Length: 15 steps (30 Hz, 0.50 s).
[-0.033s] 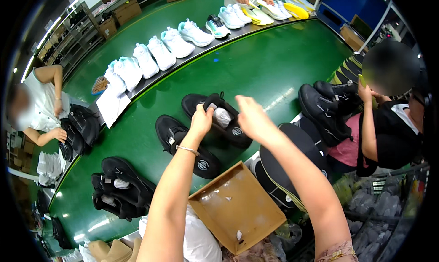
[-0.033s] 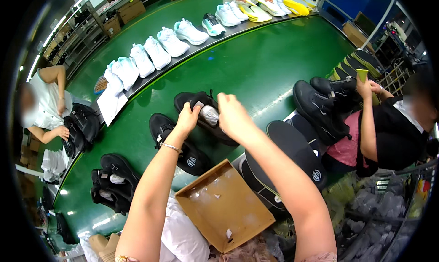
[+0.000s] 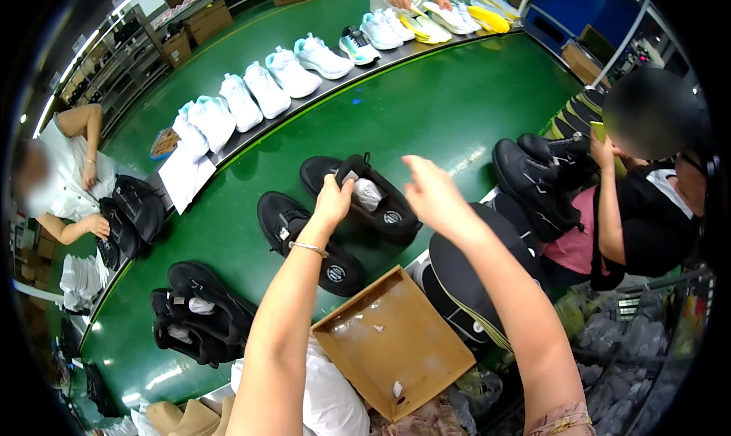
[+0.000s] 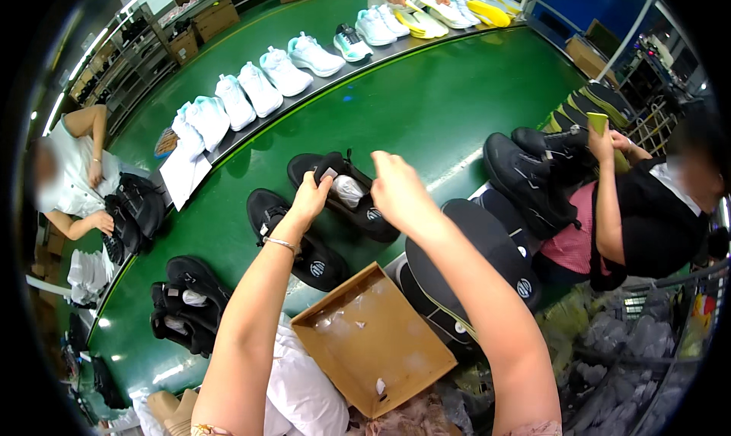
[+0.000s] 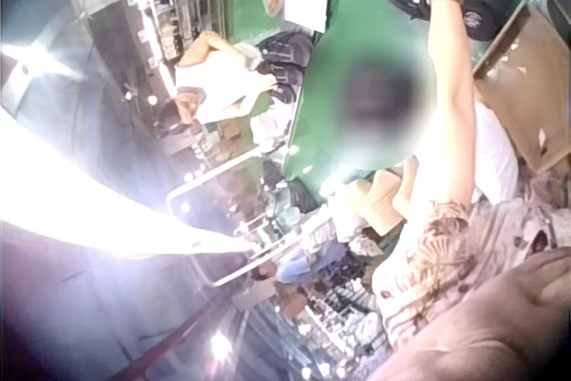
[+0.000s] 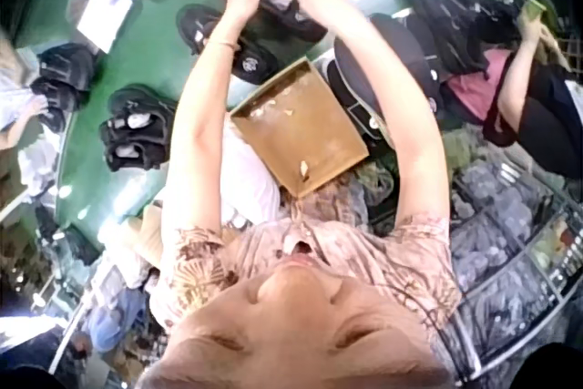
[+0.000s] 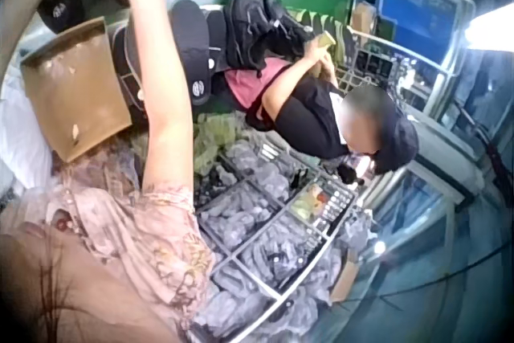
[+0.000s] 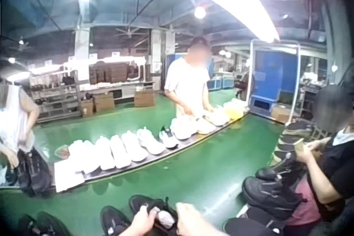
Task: The person takes shoe components from a stack, wraps them individually in white paper, and places them into a cardboard box.
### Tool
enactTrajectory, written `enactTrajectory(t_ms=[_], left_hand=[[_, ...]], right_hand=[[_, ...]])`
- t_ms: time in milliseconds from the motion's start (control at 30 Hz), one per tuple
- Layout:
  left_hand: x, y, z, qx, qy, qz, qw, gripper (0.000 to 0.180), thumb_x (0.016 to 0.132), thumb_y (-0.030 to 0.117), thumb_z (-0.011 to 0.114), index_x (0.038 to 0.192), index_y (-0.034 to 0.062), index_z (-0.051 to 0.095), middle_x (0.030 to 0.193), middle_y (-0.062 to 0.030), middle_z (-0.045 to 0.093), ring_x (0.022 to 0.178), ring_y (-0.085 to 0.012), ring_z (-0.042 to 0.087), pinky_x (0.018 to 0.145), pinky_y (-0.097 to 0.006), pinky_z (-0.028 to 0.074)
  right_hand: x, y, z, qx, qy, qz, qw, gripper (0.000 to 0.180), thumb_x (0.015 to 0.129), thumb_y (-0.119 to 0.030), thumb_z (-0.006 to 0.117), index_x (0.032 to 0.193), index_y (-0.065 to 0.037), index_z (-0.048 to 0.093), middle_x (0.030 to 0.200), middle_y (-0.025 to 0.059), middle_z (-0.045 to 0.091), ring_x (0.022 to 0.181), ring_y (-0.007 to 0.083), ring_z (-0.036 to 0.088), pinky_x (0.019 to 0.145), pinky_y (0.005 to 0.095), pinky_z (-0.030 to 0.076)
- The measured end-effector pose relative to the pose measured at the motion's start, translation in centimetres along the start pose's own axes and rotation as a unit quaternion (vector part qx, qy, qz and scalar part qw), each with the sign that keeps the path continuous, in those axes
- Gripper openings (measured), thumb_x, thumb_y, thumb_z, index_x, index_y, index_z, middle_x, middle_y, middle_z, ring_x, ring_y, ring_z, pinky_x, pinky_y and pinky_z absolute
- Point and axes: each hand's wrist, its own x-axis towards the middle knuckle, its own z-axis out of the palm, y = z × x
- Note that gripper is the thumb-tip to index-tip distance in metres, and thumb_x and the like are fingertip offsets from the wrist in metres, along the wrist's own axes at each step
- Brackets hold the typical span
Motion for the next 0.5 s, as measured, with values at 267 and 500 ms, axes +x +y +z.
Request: enactTrajectory(t_ms=[267, 500], left_hand=[[-8.7, 7.8, -6.1, -0.031, 0.106, 0.113, 0.987, 0.049, 0.087, 0.027, 0.058, 0.119, -0.0078, 0.044, 0.120, -0.0248, 0.052, 0.113, -0.0323, 0.050, 0.095, -0.034, 0.039], [-21.5, 11.6, -12.1, -0.363, 0.170, 0.202, 0.894, 0.024, 0.091, 0.010, 0.051, 0.111, -0.0033, 0.051, 0.113, -0.0121, 0.057, 0.104, -0.0153, 0.053, 0.089, -0.030, 0.044]], right_hand=[[-12.2, -13.1, -10.2, 0.188, 0.150, -0.042, 0.970, 0.018, 0.084, 0.008, 0.049, 0.098, 0.005, 0.059, 0.086, 0.0120, 0.062, 0.076, 0.0161, 0.062, 0.067, 0.0249, 0.048], [-18.4, -25.7, -11.8, 0.151, 0.081, -0.329, 0.929, 0.025, 0.082, -0.023, 0.056, 0.106, -0.016, 0.058, 0.093, 0.0138, 0.062, 0.071, 0.0239, 0.060, 0.059, 0.0363, 0.047]])
